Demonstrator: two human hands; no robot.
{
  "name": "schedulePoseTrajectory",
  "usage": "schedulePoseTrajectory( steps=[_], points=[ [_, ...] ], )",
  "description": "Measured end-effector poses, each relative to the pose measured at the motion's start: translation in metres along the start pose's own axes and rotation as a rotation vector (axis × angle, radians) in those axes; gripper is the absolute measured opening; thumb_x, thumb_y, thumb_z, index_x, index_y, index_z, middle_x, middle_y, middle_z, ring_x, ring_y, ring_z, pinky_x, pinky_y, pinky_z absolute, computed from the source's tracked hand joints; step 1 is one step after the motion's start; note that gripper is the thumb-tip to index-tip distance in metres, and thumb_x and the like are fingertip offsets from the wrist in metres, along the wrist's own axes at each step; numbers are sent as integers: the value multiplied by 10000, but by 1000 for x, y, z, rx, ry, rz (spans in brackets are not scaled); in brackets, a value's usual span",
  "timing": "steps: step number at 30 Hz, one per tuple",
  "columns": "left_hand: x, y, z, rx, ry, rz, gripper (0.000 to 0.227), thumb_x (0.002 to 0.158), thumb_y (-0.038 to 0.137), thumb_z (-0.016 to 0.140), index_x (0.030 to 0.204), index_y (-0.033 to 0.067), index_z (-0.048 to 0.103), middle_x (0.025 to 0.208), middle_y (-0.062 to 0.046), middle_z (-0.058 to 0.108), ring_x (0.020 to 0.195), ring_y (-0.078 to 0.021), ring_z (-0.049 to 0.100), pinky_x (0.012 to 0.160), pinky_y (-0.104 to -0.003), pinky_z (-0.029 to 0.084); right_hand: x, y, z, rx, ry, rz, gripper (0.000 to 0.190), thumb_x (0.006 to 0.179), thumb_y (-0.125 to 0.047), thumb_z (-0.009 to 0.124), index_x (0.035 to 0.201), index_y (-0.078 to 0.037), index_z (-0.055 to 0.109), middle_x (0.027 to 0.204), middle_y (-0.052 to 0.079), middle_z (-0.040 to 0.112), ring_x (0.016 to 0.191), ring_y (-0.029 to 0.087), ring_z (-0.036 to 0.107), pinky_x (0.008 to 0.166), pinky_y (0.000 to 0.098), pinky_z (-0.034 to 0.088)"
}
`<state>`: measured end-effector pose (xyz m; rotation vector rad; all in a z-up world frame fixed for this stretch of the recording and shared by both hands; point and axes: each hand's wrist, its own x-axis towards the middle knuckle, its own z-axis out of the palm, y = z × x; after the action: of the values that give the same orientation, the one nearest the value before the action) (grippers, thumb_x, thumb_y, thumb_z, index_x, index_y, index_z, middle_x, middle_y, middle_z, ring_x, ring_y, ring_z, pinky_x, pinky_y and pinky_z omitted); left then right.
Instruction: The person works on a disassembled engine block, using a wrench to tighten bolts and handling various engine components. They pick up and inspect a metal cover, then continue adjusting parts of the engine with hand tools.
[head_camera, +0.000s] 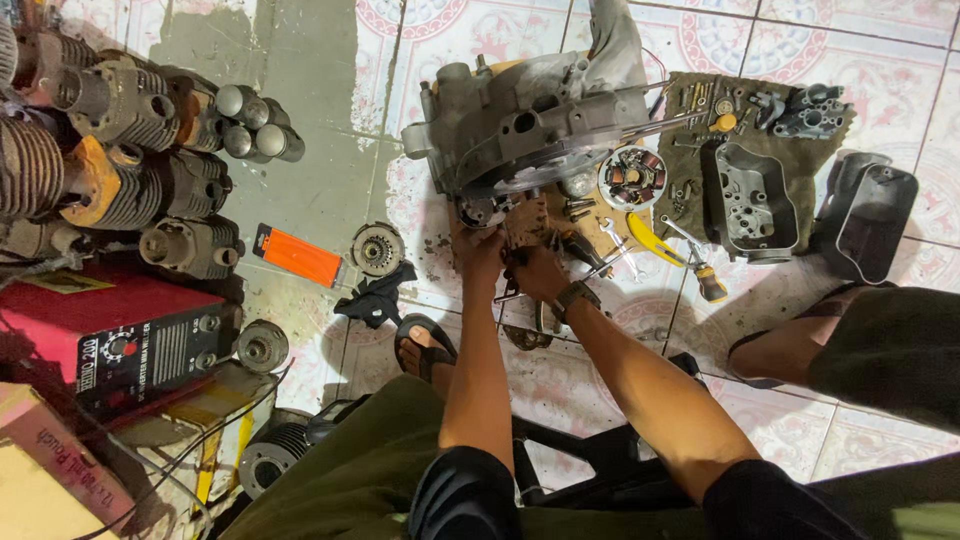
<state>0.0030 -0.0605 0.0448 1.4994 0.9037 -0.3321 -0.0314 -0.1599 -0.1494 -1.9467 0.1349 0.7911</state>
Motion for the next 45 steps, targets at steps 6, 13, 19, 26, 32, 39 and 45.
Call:
schedulePoseTrajectory(
  steps=[6, 13, 19, 26, 32, 39, 45],
  points=[
    [39, -44, 6, 33, 38, 209, 736, 848, 68, 672, 1429, -9, 227, 1402, -270, 364, 1240, -444, 433, 965, -647, 408, -26, -61, -25, 62, -26, 72, 390, 862, -260, 483, 1058, 17, 675, 881, 289, 661, 877, 447, 634, 809, 513, 481],
    [64, -70, 8, 111, 81, 255, 397, 856, 59, 651, 1239, 46, 549, 1114, -140, 630, 959, -304, 634, 708, -469, 489, -62, -101, -43, 68, -89, 64, 371, 779, -293, 559, 1067, -84, 663, 897, 178, 672, 888, 378, 650, 791, 499, 502],
    [60, -69, 11, 159, 142, 246, 551, 742, 100, 740, 1218, -14, 489, 1207, -240, 558, 1152, -405, 534, 900, -564, 445, -62, -107, -45, -170, -154, 67, 527, 784, -427, 579, 1230, -149, 551, 1044, 143, 664, 1002, 353, 638, 892, 475, 500],
    [74, -74, 4, 88, 7, 263, 535, 893, 56, 609, 1361, 8, 355, 1340, -240, 420, 1231, -459, 418, 951, -628, 418, -79, -119, -56, -219, -117, -144, 436, 791, -296, 543, 1128, -20, 528, 824, 204, 649, 770, 360, 668, 635, 478, 538],
    [18, -15, 7, 11, 17, 189, 714, 916, 100, 603, 1439, -25, 134, 1460, -292, 215, 1303, -484, 320, 1053, -681, 349, -83, -118, -66, -91, -239, -194, 475, 813, -360, 582, 1108, -5, 469, 766, 180, 614, 681, 327, 647, 607, 456, 506],
    [29, -18, 10, -26, 44, 164, 776, 894, 69, 611, 1439, -15, 65, 1440, -302, 233, 1294, -431, 373, 1077, -597, 382, -47, -54, -11, -395, -97, -134, 657, 854, -344, 595, 1381, -107, 282, 732, 135, 608, 646, 323, 658, 549, 445, 530],
    [62, -72, 8, 13, 48, 222, 608, 901, 94, 629, 1375, -56, 280, 1250, -271, 502, 1164, -415, 504, 931, -605, 493, -40, -23, 0, -493, 10, -264, 669, 795, -272, 581, 1365, -38, 321, 632, 112, 595, 535, 272, 643, 449, 376, 508]
  ],
)
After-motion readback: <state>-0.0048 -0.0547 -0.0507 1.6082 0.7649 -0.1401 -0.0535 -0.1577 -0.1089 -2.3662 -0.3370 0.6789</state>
